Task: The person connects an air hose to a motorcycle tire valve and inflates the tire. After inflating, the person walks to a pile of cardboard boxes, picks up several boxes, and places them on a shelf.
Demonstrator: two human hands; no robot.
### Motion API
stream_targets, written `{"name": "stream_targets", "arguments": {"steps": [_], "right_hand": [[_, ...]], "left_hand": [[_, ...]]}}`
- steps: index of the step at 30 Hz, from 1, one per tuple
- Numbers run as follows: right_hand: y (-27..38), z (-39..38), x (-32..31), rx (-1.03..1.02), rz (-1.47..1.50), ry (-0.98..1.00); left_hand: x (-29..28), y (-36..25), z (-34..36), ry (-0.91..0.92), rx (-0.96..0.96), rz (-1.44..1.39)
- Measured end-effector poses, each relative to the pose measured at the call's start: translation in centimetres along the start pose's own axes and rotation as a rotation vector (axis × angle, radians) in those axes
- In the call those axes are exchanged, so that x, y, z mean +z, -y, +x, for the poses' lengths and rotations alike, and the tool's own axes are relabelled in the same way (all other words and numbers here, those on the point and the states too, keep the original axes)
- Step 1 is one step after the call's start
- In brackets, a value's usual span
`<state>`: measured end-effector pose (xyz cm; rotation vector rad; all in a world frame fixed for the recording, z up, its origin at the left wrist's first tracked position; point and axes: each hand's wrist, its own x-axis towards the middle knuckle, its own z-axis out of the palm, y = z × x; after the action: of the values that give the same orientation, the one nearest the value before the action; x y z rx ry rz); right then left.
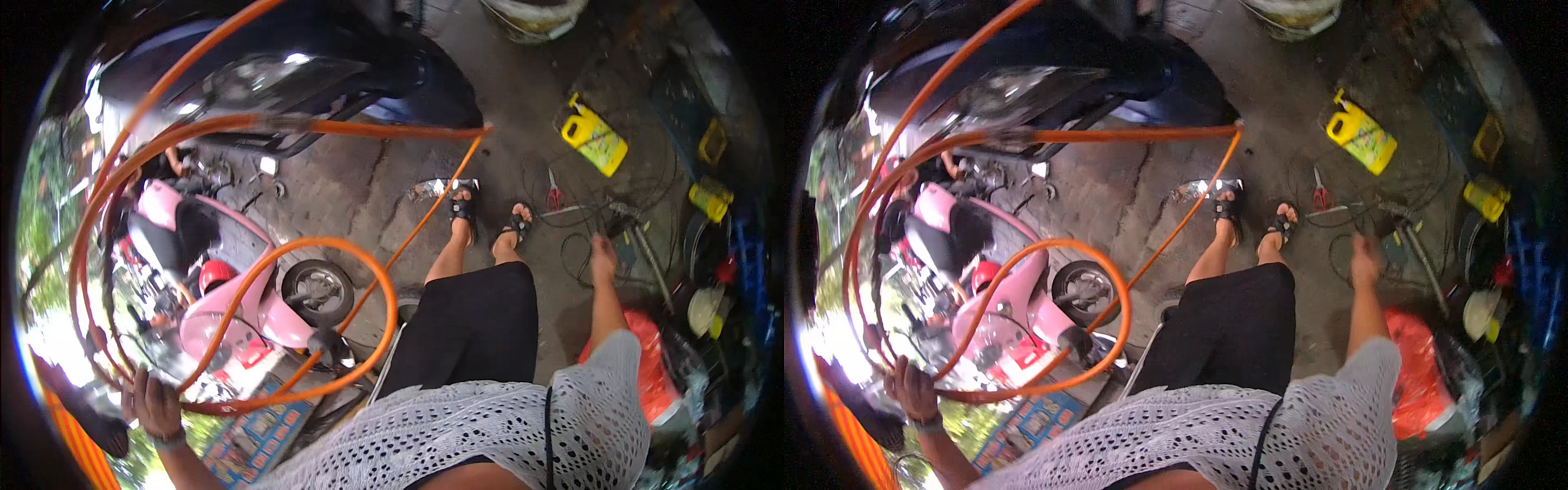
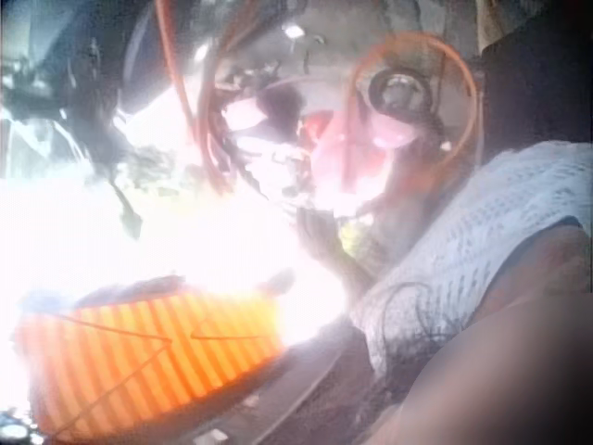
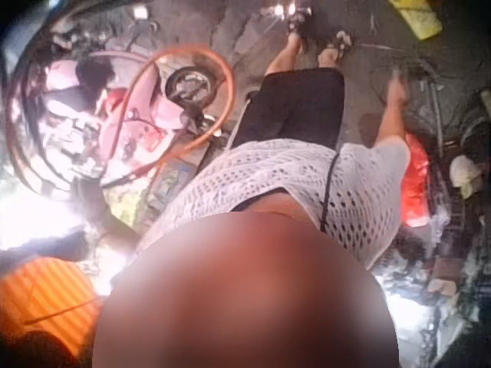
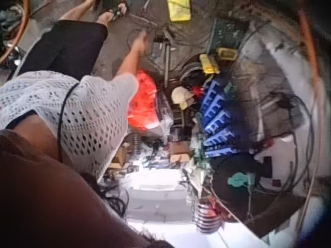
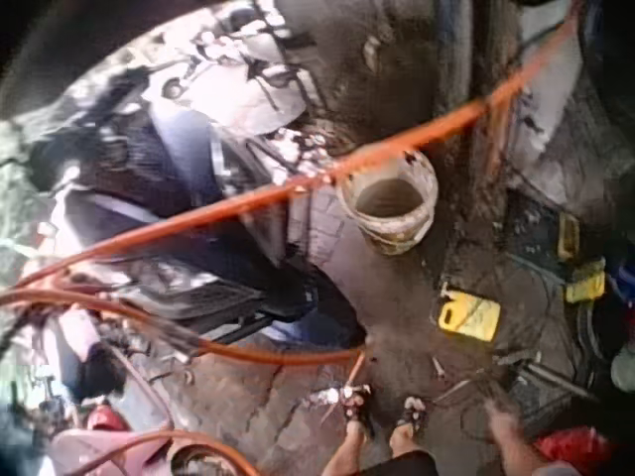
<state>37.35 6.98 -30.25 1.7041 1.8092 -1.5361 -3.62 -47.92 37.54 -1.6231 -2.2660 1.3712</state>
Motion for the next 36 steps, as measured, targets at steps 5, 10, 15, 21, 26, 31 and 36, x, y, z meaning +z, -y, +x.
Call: {"name": "stream_targets", "arguments": {"steps": [5, 10, 15, 21, 26, 31, 36], "right_hand": [[-3.6, -5.4, -16.5, 0.564, 0.254, -0.488], [15.2, -16.7, -12.4, 0.526, -0.129, 0.471], [38.1, -31.1, -2.6, -0.339, -0.107, 1.034], [52.6, -38.9, 5.5, -0.342, 0.319, 1.258], [56.0, -42.3, 15.0, -0.038, 0.544, 1.35], [56.4, -47.8, 22.2, -0.34, 0.574, 1.516], [58.5, -52.5, 28.8, -0.542, 0.508, 1.42]], "left_hand": [[-0.7, -2.5, 2.0, -0.256, 0.02, 0.099], [-3.3, -4.7, 3.2, -0.409, -0.084, 0.084], [-3.1, -3.4, 4.4, -0.587, 0.16, 0.056], [-1.5, -2.4, 4.3, -0.769, 0.236, -0.067], [2.1, -0.7, 4.7, -0.93, 0.312, -0.052], [8.0, 1.8, 4.7, -0.961, 0.405, 0.003], [12.5, 3.6, 5.3, -1.135, 0.31, -0.091]]}}
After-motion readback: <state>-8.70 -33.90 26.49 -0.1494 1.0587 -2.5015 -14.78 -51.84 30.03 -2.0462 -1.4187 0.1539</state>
